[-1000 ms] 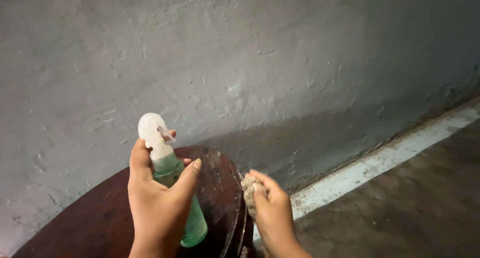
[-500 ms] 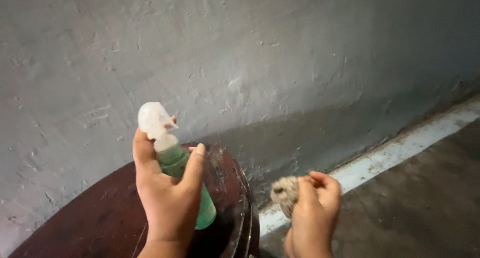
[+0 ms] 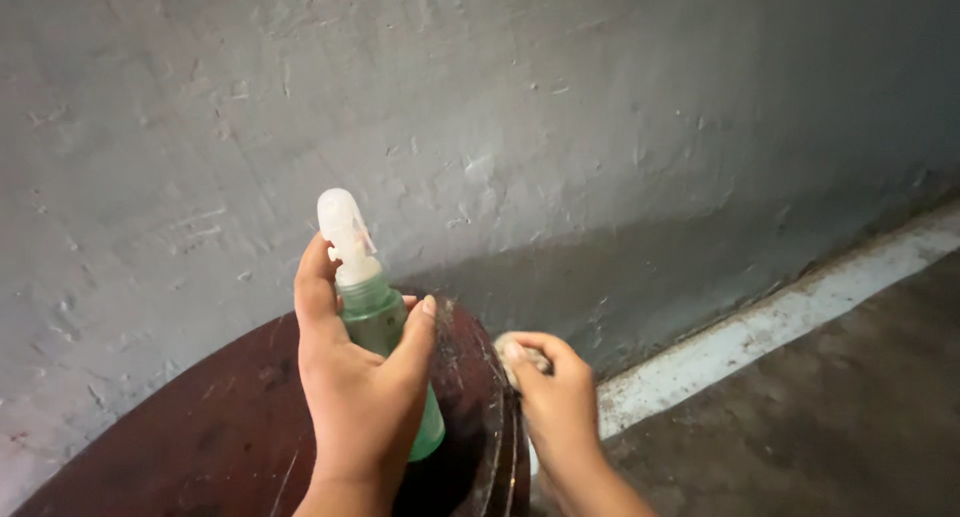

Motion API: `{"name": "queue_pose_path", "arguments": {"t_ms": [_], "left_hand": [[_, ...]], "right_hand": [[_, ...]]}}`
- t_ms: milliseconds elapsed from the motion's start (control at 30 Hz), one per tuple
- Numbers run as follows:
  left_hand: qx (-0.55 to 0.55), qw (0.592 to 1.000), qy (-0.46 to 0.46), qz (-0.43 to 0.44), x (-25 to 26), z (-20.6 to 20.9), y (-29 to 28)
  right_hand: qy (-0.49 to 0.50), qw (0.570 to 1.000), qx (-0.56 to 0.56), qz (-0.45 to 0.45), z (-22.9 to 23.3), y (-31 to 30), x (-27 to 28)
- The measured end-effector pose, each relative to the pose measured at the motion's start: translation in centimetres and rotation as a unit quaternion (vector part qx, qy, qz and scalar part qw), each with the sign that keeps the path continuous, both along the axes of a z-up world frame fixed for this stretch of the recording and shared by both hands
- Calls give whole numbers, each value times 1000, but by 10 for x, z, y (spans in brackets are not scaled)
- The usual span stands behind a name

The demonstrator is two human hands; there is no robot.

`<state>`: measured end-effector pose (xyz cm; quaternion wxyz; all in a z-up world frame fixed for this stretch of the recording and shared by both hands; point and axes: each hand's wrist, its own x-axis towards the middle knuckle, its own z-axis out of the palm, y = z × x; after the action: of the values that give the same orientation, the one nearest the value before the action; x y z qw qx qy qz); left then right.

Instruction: The person sprays a dark wooden stool with liquid from a green bottle, wipes the surface with a small cloth, and then places a pink patterned cloth over the top of the stool.

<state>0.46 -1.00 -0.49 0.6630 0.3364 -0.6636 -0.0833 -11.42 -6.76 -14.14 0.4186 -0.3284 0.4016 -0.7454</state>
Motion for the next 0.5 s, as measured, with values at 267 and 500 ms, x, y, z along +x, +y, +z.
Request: {"name": "queue_pose_path", "arguments": {"t_ms": [267,500], "left_hand": [[6,999,-34,18,-2,4,4],[-6,999,-33,16,1,2,-1]], "right_hand": [[125,982,-46,136,18,-80,-21],[346,938,-5,36,41,-11,-46]]}}
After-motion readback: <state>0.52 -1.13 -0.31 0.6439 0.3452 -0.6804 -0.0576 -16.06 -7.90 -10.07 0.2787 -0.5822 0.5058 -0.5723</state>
